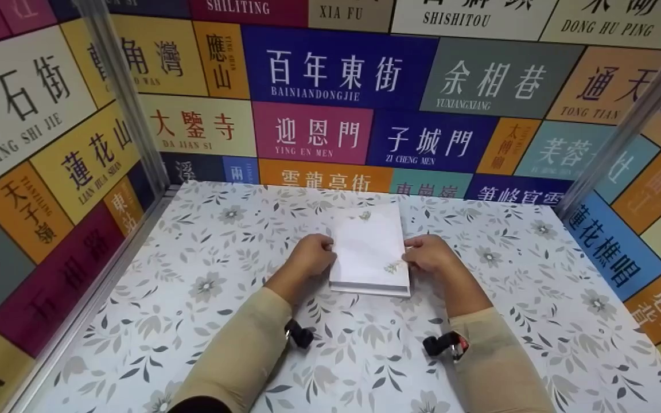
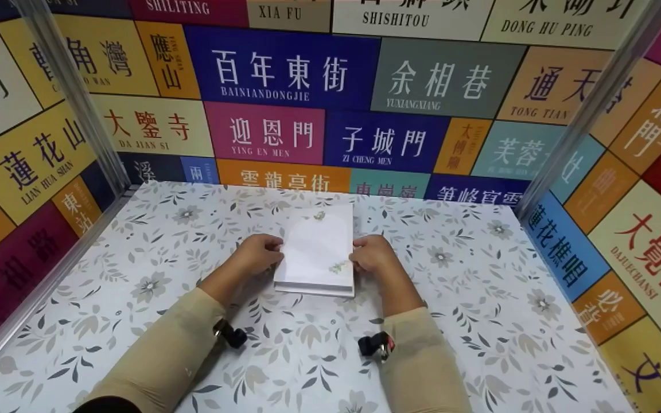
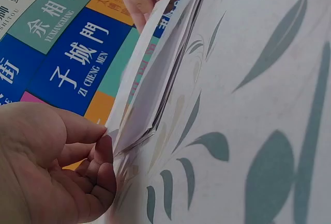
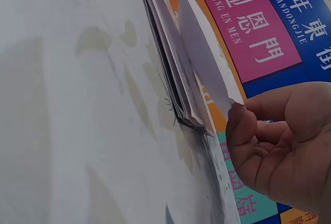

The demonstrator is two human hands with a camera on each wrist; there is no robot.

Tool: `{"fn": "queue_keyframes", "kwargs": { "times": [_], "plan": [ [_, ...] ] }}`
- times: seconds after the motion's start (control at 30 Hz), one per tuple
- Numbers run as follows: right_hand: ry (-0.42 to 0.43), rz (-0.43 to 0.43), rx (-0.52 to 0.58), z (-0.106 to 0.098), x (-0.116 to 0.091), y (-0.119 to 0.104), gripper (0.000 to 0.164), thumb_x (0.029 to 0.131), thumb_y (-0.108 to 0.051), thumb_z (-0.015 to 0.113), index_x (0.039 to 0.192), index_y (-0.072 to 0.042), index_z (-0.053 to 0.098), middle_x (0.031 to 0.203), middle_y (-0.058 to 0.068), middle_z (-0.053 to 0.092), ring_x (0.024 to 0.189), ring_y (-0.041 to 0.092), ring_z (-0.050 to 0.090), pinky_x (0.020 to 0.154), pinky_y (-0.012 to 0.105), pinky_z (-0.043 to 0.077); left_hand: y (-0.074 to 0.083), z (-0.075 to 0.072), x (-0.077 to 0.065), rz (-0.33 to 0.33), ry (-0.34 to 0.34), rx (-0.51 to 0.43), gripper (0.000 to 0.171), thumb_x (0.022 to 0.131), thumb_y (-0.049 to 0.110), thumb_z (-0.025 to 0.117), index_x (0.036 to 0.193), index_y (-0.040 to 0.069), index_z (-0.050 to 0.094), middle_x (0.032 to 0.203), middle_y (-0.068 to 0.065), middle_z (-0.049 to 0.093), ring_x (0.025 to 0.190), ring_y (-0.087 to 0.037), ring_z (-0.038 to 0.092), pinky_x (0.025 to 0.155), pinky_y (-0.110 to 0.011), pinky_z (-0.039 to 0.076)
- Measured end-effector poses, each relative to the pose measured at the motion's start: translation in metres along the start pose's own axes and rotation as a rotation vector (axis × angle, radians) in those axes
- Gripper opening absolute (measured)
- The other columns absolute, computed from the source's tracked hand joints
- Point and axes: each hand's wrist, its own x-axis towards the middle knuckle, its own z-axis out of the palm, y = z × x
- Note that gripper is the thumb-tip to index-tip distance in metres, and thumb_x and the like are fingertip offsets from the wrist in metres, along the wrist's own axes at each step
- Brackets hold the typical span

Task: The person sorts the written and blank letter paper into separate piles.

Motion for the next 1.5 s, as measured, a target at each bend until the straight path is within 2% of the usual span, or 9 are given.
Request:
{"fn": "queue_keyframes", "kwargs": {
  "times": [0.17,0.3,0.47,0.57,0.87,1.03,1.17,1.27,1.5],
  "plan": [
    [0.008,-0.007,0.049,0.002,0.0,-0.002,0.056,0.098,-0.01,0.068,0.153,-0.004,0.057,0.114,0.012,0.071,0.081,0.014,0.068,0.074,0.029,0.058,0.002,-0.002,-0.001,-0.047,0.01,-0.066,0.05,0.1,0.013,0.068,0.149,0.01,0.063,0.131,-0.007,0.071,0.109,-0.021,0.068,0.09,-0.034,0.061],
    [0.023,-0.022,0.048,0.0,0.0,-0.003,0.057,0.099,-0.013,0.067,0.155,-0.007,0.055,0.122,0.016,0.072,0.086,0.016,0.071,0.078,0.031,0.06,0.006,-0.002,-0.004,-0.053,0.034,-0.156,0.051,0.101,0.012,0.066,0.151,0.011,0.061,0.133,-0.006,0.07,0.118,-0.02,0.066,0.101,-0.036,0.06],
    [0.056,-0.021,0.101,-0.006,0.0,-0.003,0.054,0.102,-0.012,0.065,0.155,-0.007,0.055,0.125,0.017,0.071,0.087,0.015,0.072,0.088,0.038,0.064,0.014,0.005,-0.006,-0.014,0.067,-0.266,0.051,0.1,0.009,0.065,0.151,0.01,0.06,0.13,-0.004,0.069,0.125,-0.019,0.063,0.115,-0.038,0.053],
    [0.089,0.008,0.168,-0.011,-0.001,-0.001,0.052,0.103,-0.009,0.062,0.155,-0.007,0.056,0.121,0.014,0.068,0.089,0.015,0.068,0.091,0.039,0.063,0.02,0.012,-0.005,0.012,0.079,-0.257,0.051,0.1,0.01,0.065,0.151,0.012,0.061,0.128,-0.001,0.069,0.123,-0.018,0.063,0.116,-0.038,0.053],
    [0.145,0.005,0.232,-0.031,-0.01,0.018,0.054,0.105,-0.009,0.057,0.159,-0.008,0.051,0.126,0.012,0.063,0.099,0.017,0.065,0.09,0.032,0.06,0.036,0.04,0.001,0.126,0.132,-0.173,0.047,0.1,0.01,0.066,0.147,0.009,0.065,0.123,-0.002,0.075,0.121,-0.019,0.067,0.115,-0.036,0.053],
    [0.168,0.008,0.18,-0.051,-0.018,0.034,0.054,0.107,-0.013,0.055,0.161,-0.008,0.048,0.134,0.013,0.06,0.106,0.017,0.062,0.088,0.027,0.059,0.05,0.064,0.002,0.139,0.098,-0.229,0.05,0.099,0.008,0.063,0.149,0.009,0.062,0.128,-0.002,0.073,0.127,-0.02,0.065,0.118,-0.036,0.051],
    [0.178,-0.007,0.112,-0.066,-0.023,0.048,0.056,0.107,-0.016,0.053,0.162,-0.006,0.046,0.133,0.015,0.06,0.104,0.015,0.062,0.084,0.023,0.059,0.061,0.082,0.0,0.114,0.06,-0.252,0.055,0.098,0.004,0.061,0.152,0.011,0.06,0.132,-0.001,0.072,0.131,-0.019,0.063,0.121,-0.035,0.047],
    [0.17,-0.016,0.138,-0.076,-0.028,0.059,0.057,0.107,-0.014,0.053,0.162,-0.003,0.043,0.131,0.015,0.06,0.099,0.011,0.063,0.081,0.021,0.06,0.069,0.093,0.0,0.121,0.041,-0.239,0.058,0.096,0.002,0.06,0.153,0.013,0.059,0.134,0.0,0.072,0.132,-0.016,0.062,0.122,-0.034,0.046],
    [0.173,0.004,0.19,-0.099,-0.038,0.079,0.056,0.109,-0.012,0.053,0.163,-0.003,0.042,0.127,0.007,0.059,0.095,0.005,0.062,0.081,0.02,0.058,0.084,0.116,-0.002,0.201,0.033,-0.261,0.061,0.091,-0.002,0.061,0.151,0.008,0.061,0.135,-0.005,0.071,0.126,-0.021,0.064,0.116,-0.032,0.05]
  ]
}}
